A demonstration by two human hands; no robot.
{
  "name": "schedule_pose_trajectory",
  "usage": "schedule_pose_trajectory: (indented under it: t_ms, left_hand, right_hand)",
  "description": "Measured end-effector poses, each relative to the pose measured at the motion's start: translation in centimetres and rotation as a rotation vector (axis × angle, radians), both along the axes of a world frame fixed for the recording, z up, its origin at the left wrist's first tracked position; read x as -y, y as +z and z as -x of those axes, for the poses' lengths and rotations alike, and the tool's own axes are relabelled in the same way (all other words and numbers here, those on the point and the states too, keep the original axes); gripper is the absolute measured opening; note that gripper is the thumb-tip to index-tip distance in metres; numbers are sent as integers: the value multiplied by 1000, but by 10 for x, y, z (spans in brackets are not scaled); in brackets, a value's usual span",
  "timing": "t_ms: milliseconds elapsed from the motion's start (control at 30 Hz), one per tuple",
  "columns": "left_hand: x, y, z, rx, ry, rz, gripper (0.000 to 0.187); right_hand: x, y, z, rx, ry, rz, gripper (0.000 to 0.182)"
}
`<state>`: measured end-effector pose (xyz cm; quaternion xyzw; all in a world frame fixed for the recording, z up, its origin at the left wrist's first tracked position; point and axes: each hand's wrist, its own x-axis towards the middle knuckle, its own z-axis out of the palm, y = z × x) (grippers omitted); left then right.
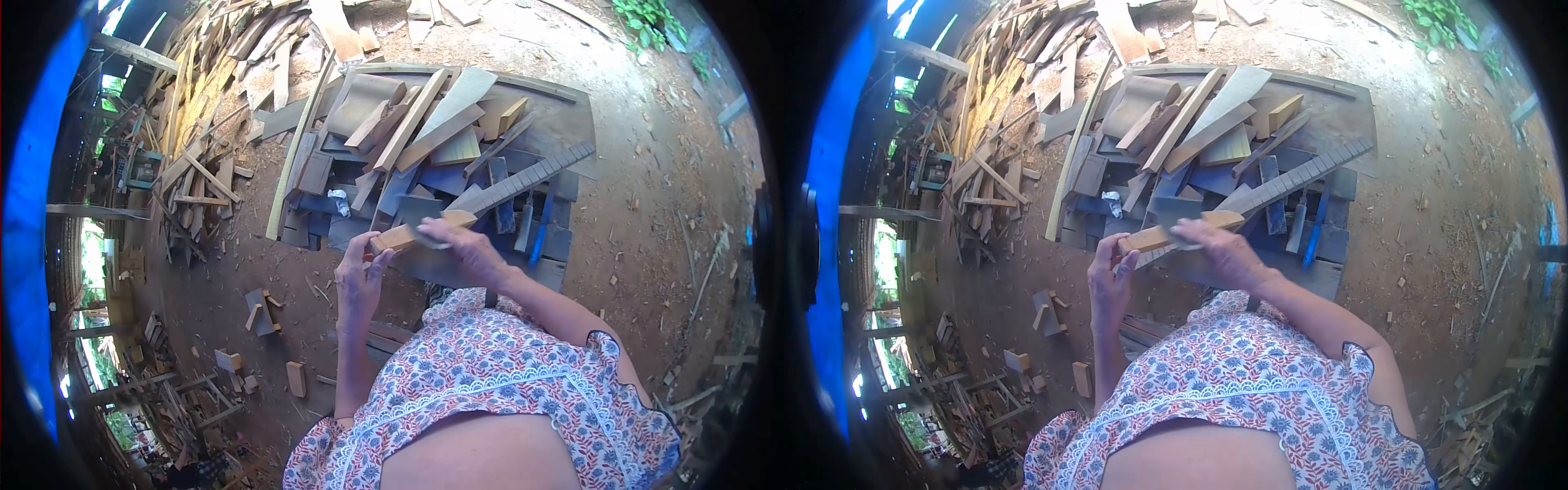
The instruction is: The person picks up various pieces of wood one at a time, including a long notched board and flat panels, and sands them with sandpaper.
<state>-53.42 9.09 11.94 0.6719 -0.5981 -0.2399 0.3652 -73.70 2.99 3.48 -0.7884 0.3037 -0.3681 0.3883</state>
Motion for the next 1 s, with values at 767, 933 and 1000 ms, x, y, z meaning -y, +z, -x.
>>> schedule_pose_trajectory:
  t_ms: [767,933,1000]
  left_hand:
    - [-24,-27,-27,-244,-5,-73,25]
    - [-17,-23,-101,-759,556,102,18]
    - [5,-50,-145,-874,618,157,20]
  right_hand:
    - [16,-72,52,-218,-116,-334,31]
    - [-4,-72,70,-317,-429,-527,27]
    - [-11,-83,77,-387,-529,-583,28]
